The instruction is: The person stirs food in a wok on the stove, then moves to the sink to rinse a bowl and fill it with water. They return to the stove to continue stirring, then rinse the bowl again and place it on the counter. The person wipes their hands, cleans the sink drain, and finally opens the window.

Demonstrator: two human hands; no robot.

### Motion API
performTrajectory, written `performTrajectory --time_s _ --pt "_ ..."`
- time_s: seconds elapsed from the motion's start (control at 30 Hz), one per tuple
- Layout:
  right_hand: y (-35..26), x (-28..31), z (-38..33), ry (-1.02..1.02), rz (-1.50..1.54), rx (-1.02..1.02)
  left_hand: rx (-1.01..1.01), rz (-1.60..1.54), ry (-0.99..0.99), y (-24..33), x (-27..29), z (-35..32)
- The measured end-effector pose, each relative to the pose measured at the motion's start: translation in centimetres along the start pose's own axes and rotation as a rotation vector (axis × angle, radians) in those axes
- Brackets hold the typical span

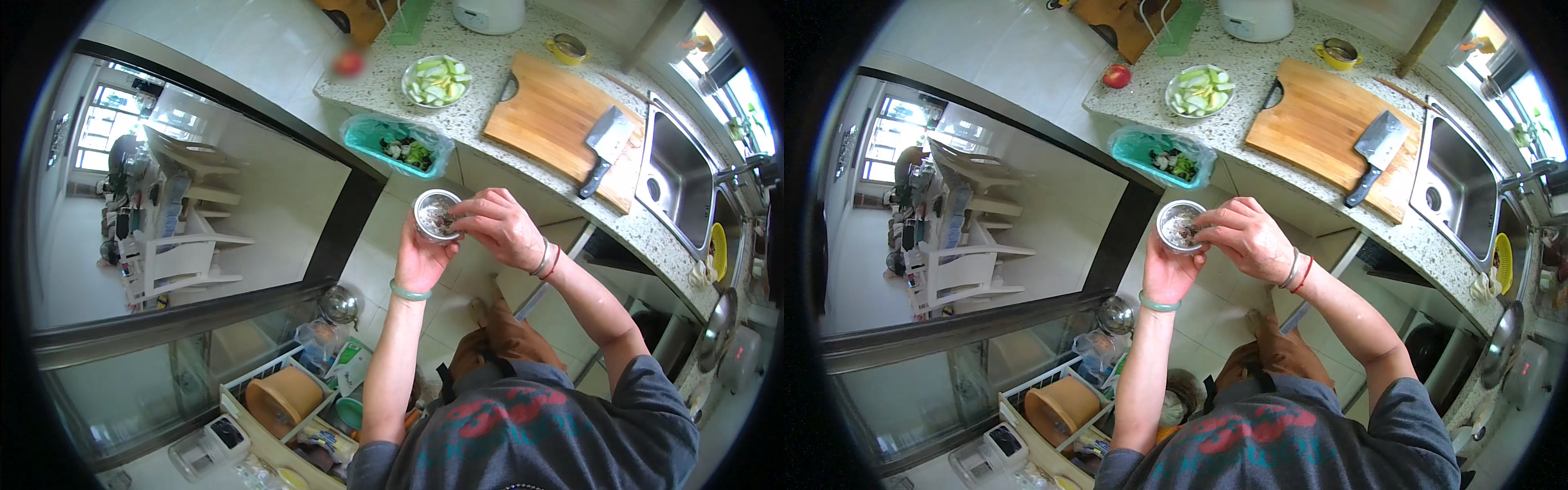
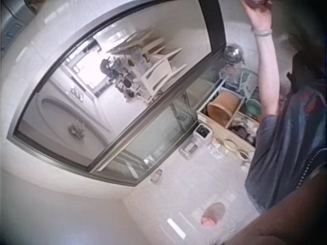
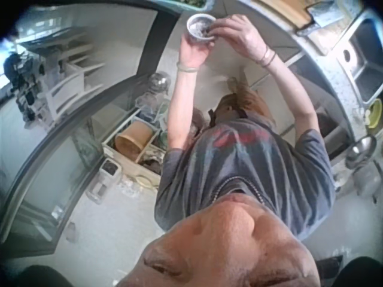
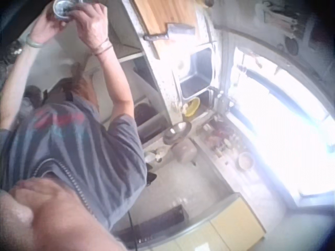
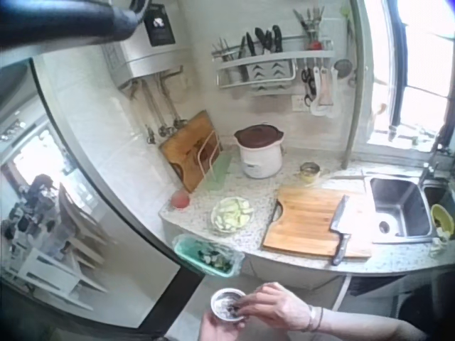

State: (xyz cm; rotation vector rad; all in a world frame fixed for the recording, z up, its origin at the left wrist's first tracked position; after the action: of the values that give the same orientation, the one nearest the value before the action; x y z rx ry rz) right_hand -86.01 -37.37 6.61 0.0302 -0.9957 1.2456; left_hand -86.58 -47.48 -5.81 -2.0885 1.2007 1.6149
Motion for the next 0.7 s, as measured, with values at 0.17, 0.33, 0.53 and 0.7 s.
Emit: performTrajectory --time_s 0.17,0.33,0.53,0.7 --pt "5.0 -2.6 2.2 0.201 0.09 -0.188 -0.027 0.036 0.047 5.3 4.4 1.3" --pt "15.0 -4.6 2.7 0.344 -0.214 -0.458 -0.035 0.193 0.194 10.9 7.8 5.8" --pt "25.3 -10.4 3.3 0.049 -0.515 -0.711 -0.097 0.432 0.371 16.3 11.6 11.4" --pt "27.8 -11.0 4.2 0.326 -0.239 -0.691 -0.068 0.646 0.444 18.1 14.2 14.4"
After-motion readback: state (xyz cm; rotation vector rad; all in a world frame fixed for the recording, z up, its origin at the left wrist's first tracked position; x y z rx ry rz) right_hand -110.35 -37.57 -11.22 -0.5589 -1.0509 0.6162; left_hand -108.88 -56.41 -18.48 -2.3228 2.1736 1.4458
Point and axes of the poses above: each hand's wrist, its own z-axis towards the middle knuckle, its own x-axis out of the back of the hand, y = z × x, the point moved 10 cm from there along z, towards the middle knuckle, and after that the axes turned 10 degrees about x, right-handed, at the moved point
